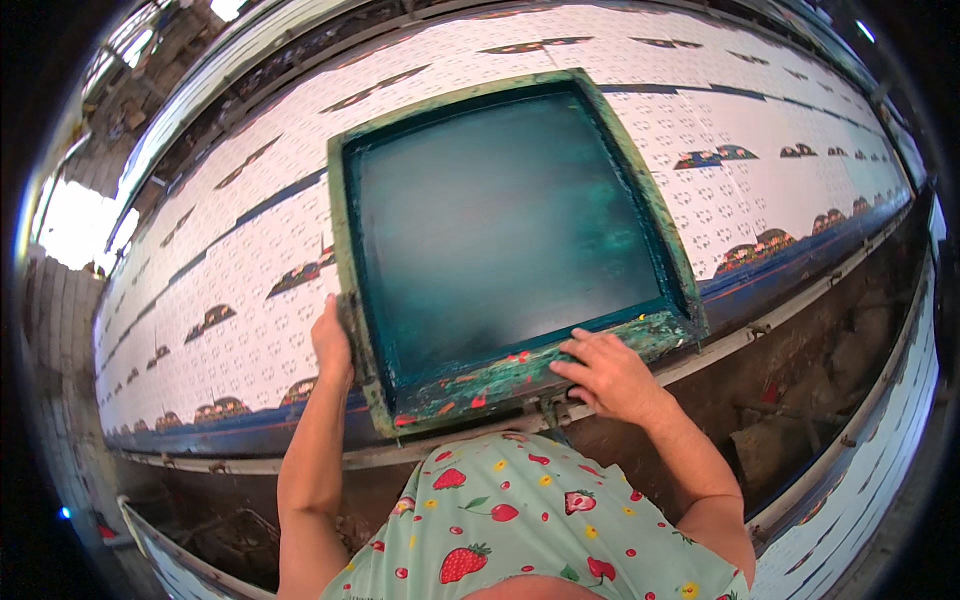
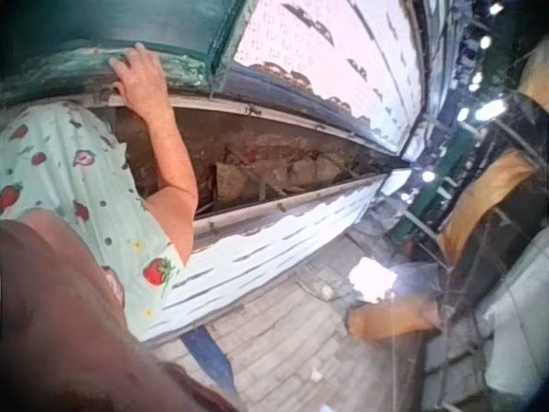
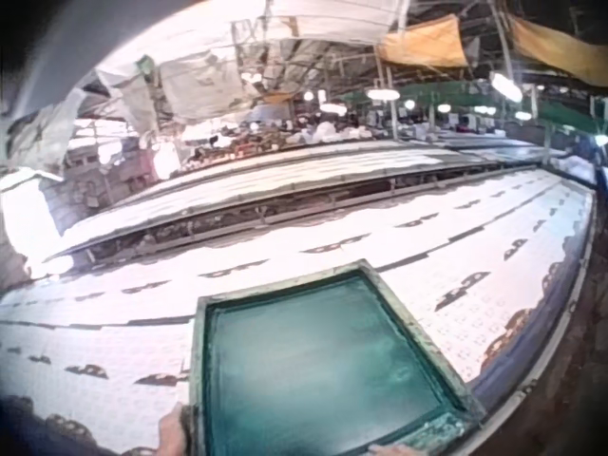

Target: The person repeatedly places a green screen-printing frame onto a long fabric roll and uses a squeegee to pull ink across the mesh, then lifts the frame and repositions it further along the fabric. This cycle is repeated multiple times to apply a green pattern to the fabric.

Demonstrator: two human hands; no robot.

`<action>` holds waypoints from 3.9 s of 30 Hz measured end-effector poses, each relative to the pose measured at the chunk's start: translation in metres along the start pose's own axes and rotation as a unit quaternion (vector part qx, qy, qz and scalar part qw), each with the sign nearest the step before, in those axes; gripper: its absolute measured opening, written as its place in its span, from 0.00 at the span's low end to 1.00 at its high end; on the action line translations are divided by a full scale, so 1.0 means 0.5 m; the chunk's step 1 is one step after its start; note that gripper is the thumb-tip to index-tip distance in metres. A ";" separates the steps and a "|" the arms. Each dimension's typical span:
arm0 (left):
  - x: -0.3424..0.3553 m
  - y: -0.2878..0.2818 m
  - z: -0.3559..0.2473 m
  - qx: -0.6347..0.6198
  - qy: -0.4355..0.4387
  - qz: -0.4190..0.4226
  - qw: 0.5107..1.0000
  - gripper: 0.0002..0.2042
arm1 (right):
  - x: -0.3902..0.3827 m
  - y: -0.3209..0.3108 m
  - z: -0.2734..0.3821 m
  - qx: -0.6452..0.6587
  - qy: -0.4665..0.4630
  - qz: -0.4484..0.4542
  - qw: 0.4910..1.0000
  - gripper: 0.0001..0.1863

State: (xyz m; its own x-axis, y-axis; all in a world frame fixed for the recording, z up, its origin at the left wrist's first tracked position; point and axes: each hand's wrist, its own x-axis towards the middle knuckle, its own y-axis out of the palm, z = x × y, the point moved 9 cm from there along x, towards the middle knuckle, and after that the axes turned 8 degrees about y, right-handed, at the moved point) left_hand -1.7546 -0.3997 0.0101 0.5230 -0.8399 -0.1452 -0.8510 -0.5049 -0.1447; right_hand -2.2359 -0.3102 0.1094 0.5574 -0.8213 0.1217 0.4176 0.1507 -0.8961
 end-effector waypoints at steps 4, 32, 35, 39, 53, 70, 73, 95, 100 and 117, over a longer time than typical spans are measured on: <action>0.017 -0.022 0.015 0.096 0.044 -0.033 0.994 0.32 | 0.025 0.007 0.041 -0.061 0.019 -0.026 0.998 0.26; 0.032 -0.009 0.013 0.188 0.113 -0.022 0.975 0.27 | 0.134 0.085 0.081 -0.148 -0.043 -0.074 0.985 0.31; 0.022 -0.006 0.009 0.167 0.117 -0.023 0.979 0.23 | 0.203 0.076 0.043 -0.144 -0.063 -0.106 0.982 0.30; 0.022 -0.023 0.013 0.151 0.122 -0.035 0.980 0.19 | 0.332 0.074 -0.018 -0.148 -0.089 -0.138 0.975 0.28; -0.004 -0.025 -0.021 0.228 0.125 -0.039 0.965 0.20 | 0.847 0.049 -0.246 -0.176 -0.057 -0.189 0.964 0.19; -0.016 -0.023 -0.016 0.194 0.116 -0.073 0.971 0.19 | 1.002 -0.015 -0.339 -0.180 -0.032 -0.153 0.971 0.25; -0.024 -0.020 -0.033 0.250 0.129 -0.097 0.955 0.18 | 0.990 -0.011 -0.347 -0.173 -0.048 -0.160 0.971 0.23; 0.006 -0.036 -0.026 0.211 0.178 -0.103 0.956 0.19 | 0.599 0.035 -0.145 -0.173 0.007 0.044 0.984 0.18; 0.019 -0.040 -0.012 0.217 0.183 -0.090 0.955 0.18 | 0.427 0.055 -0.062 -0.155 0.003 0.049 0.987 0.17; 0.028 -0.005 -0.031 0.322 0.223 -0.088 0.916 0.21 | 0.075 0.082 0.081 -0.134 -0.053 0.006 0.990 0.24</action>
State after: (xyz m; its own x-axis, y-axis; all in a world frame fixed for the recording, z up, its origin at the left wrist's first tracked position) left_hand -1.7459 -0.4131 0.0237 0.4557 -0.8268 0.3297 -0.4751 -0.5391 -0.6954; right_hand -2.1689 -0.3129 0.0945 0.6398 -0.7554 0.1413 0.2130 -0.0024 -0.9771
